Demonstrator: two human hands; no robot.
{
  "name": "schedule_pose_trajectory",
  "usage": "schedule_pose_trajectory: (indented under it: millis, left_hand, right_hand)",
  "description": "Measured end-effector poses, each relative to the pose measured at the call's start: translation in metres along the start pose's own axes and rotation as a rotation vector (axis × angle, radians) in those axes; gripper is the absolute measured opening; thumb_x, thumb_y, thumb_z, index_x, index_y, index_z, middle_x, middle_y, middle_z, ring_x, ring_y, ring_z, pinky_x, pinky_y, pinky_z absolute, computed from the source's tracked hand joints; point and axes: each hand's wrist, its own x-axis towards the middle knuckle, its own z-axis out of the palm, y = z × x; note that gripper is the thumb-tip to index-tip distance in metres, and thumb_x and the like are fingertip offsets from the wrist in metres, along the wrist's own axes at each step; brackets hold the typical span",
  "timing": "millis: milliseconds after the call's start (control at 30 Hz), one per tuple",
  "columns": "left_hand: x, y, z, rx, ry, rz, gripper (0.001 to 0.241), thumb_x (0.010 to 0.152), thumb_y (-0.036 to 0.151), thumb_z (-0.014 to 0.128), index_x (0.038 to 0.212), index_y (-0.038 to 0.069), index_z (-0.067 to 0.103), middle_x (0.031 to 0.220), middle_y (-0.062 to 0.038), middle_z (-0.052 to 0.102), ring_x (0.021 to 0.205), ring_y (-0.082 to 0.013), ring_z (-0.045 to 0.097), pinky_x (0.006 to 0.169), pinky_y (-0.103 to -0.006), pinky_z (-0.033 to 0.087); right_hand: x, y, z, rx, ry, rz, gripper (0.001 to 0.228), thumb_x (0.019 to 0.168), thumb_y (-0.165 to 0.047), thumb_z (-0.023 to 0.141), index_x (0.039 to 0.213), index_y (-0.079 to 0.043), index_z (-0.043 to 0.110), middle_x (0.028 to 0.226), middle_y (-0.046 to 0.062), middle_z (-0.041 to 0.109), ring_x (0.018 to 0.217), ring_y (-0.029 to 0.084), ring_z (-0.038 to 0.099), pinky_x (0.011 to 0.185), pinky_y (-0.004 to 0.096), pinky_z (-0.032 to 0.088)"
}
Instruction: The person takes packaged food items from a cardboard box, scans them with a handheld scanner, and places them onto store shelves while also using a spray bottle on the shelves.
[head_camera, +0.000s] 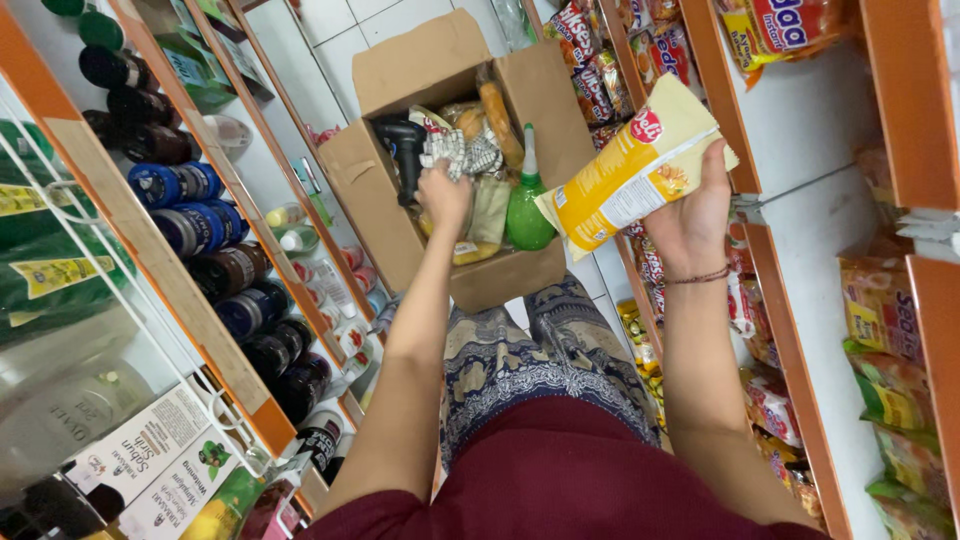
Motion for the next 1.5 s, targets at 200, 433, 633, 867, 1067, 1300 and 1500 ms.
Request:
schedule_pose_trajectory:
  millis: [200,433,633,867,1067,1300,1500]
  left_hand:
    - [-0.019,0.032,-0.077,-0.765,0.203,0.189,0.038,0.080,0.006,0.069,0.118,0.003,0.064,0.109,-0.018,0.071,0.103,-0.0308,0.068,0.099,-0.0401,0.053]
    - [-0.111,0.121,-0.197,-0.691,-0.023,0.854,0.071,0.073,0.003,0.066,0.143,0.016,0.064,0.135,-0.016,0.060,0.128,-0.0321,0.058,0.118,-0.0398,0.045]
    - [-0.144,0.181,-0.220,-0.770,-0.041,0.966,0.085,0.072,0.044,0.091,0.143,0.011,0.056,0.159,-0.025,0.035,0.149,-0.0452,0.041,0.124,-0.0531,0.039]
    - [-0.150,0.152,-0.199,-0.517,0.276,1.503,0.040,0.083,0.022,0.082,0.121,0.013,0.074,0.148,-0.013,0.056,0.135,-0.0441,0.054,0.116,-0.0544,0.048]
    - [-0.156,0.145,-0.197,-0.684,0.249,1.105,0.042,0.087,0.018,0.080,0.127,0.013,0.070,0.150,-0.015,0.053,0.140,-0.0429,0.054,0.115,-0.0518,0.049]
    - [-0.154,0.108,-0.177,-0.435,0.328,1.552,0.039,0.073,0.023,0.083,0.112,0.018,0.076,0.136,-0.011,0.060,0.132,-0.0414,0.052,0.111,-0.0582,0.047]
    - [-0.132,0.089,-0.143,-1.185,-0.008,0.462,0.039,0.092,0.021,0.077,0.127,0.006,0.069,0.135,-0.022,0.064,0.125,-0.0374,0.065,0.109,-0.0487,0.051]
  right_hand:
    - [0.004,0.015,0.002,-0.105,0.031,-0.018,0.056,0.112,-0.045,0.031,0.153,-0.008,0.044,0.153,0.008,0.054,0.144,0.026,0.052,0.126,0.046,0.038]
    - [-0.016,0.038,0.059,-0.210,-0.131,-0.040,0.056,0.113,-0.040,0.032,0.159,-0.009,0.036,0.161,0.007,0.047,0.151,0.023,0.043,0.128,0.040,0.032]
    - [-0.050,0.040,0.077,-0.205,-0.112,0.079,0.054,0.114,-0.039,0.032,0.156,-0.005,0.040,0.156,0.011,0.050,0.145,0.025,0.049,0.124,0.041,0.039]
    - [-0.057,0.008,0.089,-0.064,-0.225,-0.104,0.058,0.114,-0.042,0.035,0.163,-0.009,0.033,0.160,0.012,0.046,0.144,0.026,0.049,0.126,0.043,0.038]
    - [-0.070,-0.002,0.116,-0.159,-0.313,-0.113,0.063,0.114,-0.045,0.031,0.165,-0.008,0.030,0.169,0.009,0.039,0.157,0.025,0.040,0.133,0.041,0.030]
    - [-0.064,-0.030,0.112,0.146,-0.287,-0.268,0.056,0.118,-0.041,0.029,0.168,-0.018,0.033,0.164,0.005,0.044,0.146,0.024,0.045,0.129,0.043,0.032]
    - [-0.075,-0.048,0.105,0.446,-0.105,-0.304,0.057,0.114,-0.046,0.023,0.165,-0.022,0.033,0.158,0.007,0.047,0.143,0.029,0.050,0.127,0.051,0.039]
